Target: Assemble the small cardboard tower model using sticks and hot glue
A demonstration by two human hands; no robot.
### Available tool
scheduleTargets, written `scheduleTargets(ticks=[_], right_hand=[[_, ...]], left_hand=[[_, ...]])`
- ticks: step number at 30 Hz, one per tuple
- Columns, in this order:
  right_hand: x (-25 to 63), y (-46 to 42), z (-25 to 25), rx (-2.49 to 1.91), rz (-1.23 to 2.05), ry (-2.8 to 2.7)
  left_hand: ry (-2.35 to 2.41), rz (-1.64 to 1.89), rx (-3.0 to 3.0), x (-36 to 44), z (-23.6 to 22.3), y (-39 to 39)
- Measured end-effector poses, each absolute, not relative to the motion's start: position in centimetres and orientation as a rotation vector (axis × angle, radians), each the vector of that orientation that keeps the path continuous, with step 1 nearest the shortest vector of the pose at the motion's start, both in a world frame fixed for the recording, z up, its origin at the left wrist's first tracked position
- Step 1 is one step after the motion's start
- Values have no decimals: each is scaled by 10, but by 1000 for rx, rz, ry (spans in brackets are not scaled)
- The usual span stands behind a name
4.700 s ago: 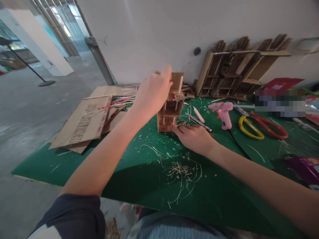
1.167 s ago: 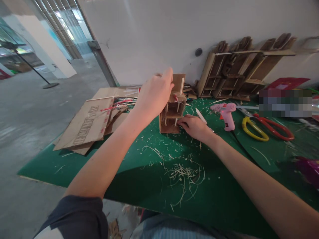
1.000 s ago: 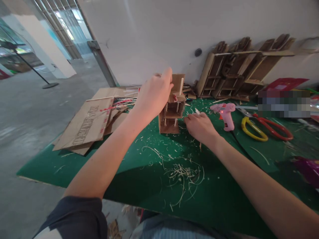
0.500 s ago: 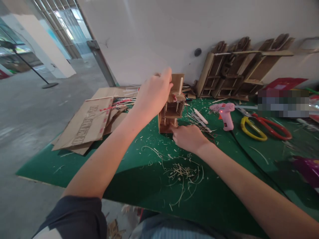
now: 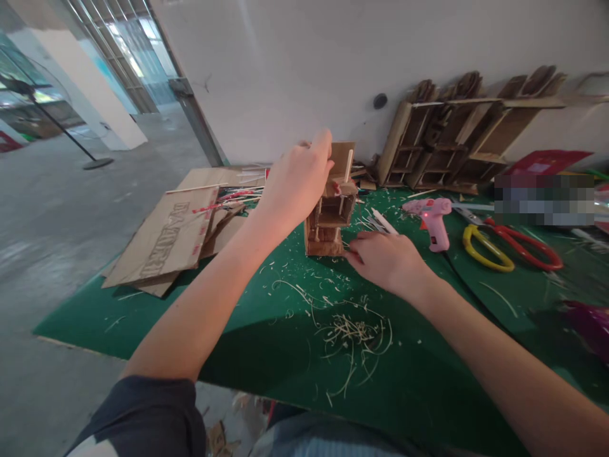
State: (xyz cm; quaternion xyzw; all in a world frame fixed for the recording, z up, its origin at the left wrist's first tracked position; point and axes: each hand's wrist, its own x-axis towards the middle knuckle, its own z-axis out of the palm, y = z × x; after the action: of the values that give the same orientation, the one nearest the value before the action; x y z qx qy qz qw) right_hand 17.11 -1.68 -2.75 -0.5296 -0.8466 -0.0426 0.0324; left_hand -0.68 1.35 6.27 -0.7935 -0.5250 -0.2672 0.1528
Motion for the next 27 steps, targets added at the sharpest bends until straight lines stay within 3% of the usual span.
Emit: scheduleTargets(ticks=[16, 27], right_hand=[[167, 37, -61, -1376, 503, -2354], [185, 21, -69, -1253, 273, -2428]], left_hand=[[-1582, -800, -2314, -5, 63, 13], [-1590, -830, -2306, -8, 60, 16]])
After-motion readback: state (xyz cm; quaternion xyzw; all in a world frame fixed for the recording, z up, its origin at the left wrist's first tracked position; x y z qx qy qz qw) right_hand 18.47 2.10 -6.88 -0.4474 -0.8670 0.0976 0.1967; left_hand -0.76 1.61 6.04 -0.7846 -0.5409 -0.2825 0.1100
